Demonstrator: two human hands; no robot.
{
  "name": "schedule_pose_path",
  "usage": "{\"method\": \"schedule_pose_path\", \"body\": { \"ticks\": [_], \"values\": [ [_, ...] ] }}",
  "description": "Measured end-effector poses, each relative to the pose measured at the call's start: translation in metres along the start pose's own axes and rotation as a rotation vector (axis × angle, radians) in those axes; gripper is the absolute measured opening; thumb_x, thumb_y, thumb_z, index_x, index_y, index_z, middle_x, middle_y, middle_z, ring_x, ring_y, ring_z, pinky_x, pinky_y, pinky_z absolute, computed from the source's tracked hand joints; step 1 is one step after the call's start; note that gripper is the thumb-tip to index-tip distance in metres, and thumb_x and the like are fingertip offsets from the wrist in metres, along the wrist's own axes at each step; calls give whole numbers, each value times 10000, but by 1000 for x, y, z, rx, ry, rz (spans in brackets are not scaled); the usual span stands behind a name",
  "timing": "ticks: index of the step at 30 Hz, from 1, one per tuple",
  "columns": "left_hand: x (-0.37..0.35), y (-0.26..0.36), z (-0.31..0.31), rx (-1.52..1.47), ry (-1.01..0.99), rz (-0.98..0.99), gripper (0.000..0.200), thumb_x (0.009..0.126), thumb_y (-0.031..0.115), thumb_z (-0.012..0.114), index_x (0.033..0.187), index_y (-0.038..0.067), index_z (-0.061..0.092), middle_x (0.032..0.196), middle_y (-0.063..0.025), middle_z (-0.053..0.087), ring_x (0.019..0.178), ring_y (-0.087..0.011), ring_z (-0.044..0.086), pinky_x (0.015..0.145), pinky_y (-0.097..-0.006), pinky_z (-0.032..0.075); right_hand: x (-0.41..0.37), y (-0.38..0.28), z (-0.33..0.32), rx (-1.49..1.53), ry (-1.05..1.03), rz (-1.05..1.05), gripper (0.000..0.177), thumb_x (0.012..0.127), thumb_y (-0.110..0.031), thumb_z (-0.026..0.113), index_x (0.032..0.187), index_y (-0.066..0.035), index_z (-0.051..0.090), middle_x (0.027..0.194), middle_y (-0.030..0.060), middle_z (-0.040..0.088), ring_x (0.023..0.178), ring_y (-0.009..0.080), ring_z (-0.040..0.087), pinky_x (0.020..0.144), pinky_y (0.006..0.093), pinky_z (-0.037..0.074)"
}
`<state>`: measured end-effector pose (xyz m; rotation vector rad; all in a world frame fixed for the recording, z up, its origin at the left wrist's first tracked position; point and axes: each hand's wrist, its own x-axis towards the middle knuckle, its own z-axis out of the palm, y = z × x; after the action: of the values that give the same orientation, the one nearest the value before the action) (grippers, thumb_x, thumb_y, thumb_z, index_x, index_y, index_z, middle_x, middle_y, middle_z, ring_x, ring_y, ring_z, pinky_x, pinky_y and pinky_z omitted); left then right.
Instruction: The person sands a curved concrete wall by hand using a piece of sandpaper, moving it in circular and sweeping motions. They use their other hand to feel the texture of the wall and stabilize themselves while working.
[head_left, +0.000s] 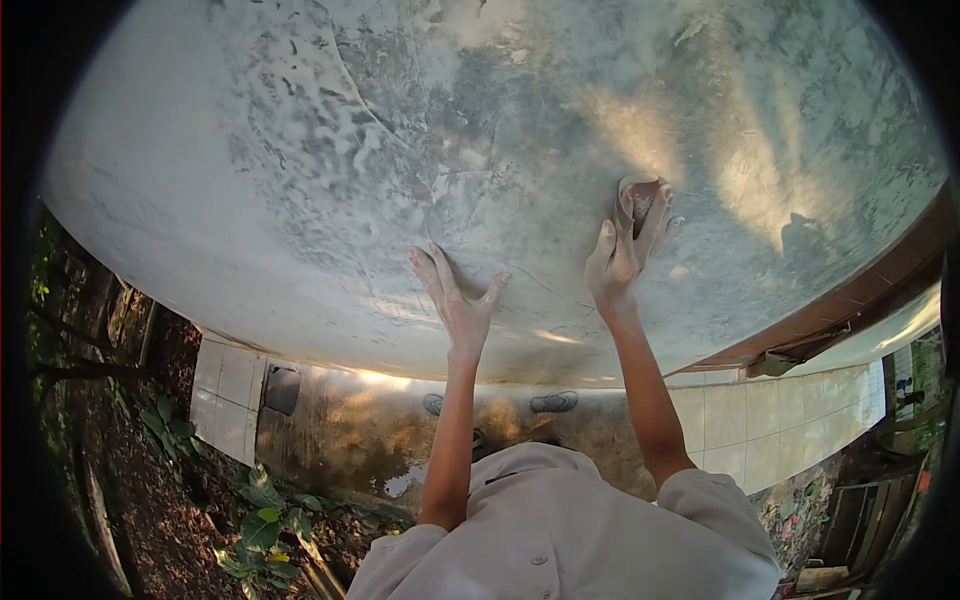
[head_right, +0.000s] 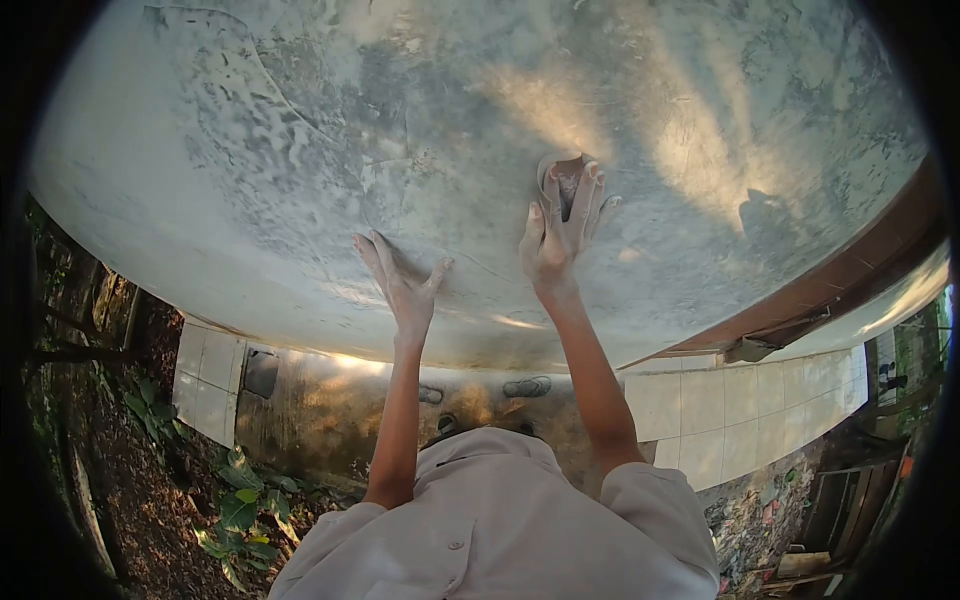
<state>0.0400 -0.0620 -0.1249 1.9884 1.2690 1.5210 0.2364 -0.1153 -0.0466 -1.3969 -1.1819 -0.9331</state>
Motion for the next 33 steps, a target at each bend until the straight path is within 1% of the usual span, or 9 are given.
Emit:
{"method": "schedule_pose_path", "body": {
  "ticks": [5,8,10,14,18,20,23,26,33],
  "values": [
    [0,-1,1,-23,-2,-5,1187,680,394,848,1530,101,73,1572,-226,-41,1449,-409,-30,1142,-578,116,-156,9,20,-136,-191,-1,410,948,-226,498,1312,-53,570,1488,308,270,1388,474,248,1110,626,130],
    [4,-1,1,-26,-5,-19,1202,667,401,855,1530,98,75,1572,-225,-41,1447,-416,-35,1143,-580,107,-156,15,10,-110,-177,40,444,942,-221,510,1357,-64,525,1487,316,263,1383,484,248,1108,629,128],
    [7,-2,-6,-16,-21,-28,1211,660,406,859,1530,96,75,1572,-225,-41,1446,-418,-36,1144,-581,102,-109,20,0,-144,-99,86,451,983,-221,461,1330,65,495,1501,341,192,1408,491,162,1117,601,122],
    [29,9,-21,43,10,40,1220,653,420,860,1528,91,77,1570,-228,-45,1446,-416,-38,1149,-584,87,17,12,-24,8,132,191,447,1007,-216,419,1367,46,455,1524,306,168,1422,457,152,1122,577,126],
    [43,22,-29,51,56,65,1235,637,463,855,1523,65,92,1559,-261,-36,1442,-431,-33,1142,-606,74,14,-5,-11,181,327,285,444,1013,-207,408,1385,33,437,1527,301,163,1422,459,148,1118,582,135],
    [45,22,-26,41,72,82,1244,632,472,855,1521,57,89,1559,-261,-40,1443,-428,-33,1142,-605,73,-33,-18,-2,101,165,327,467,1018,-198,396,1364,116,408,1529,298,151,1422,427,174,1140,493,171],
    [48,20,-27,50,82,105,1262,623,486,855,1518,44,83,1559,-259,-49,1443,-426,-33,1144,-603,73,-144,-23,20,-12,-35,290,446,952,-179,499,1357,6,491,1502,316,219,1399,472,208,1118,585,171],
    [55,20,-35,89,66,119,1273,615,500,854,1517,40,84,1559,-258,-49,1444,-425,-28,1146,-601,72,-161,-7,5,-121,-181,178,474,920,-169,532,1371,-29,492,1487,317,256,1382,483,244,1110,607,175],
    [76,29,-53,155,75,156,1261,611,539,839,1517,47,112,1563,-252,-26,1446,-418,-11,1150,-595,74,26,27,-45,67,181,240,449,984,-165,423,1388,30,438,1554,252,134,1434,419,148,1139,540,152]
  ]
}}
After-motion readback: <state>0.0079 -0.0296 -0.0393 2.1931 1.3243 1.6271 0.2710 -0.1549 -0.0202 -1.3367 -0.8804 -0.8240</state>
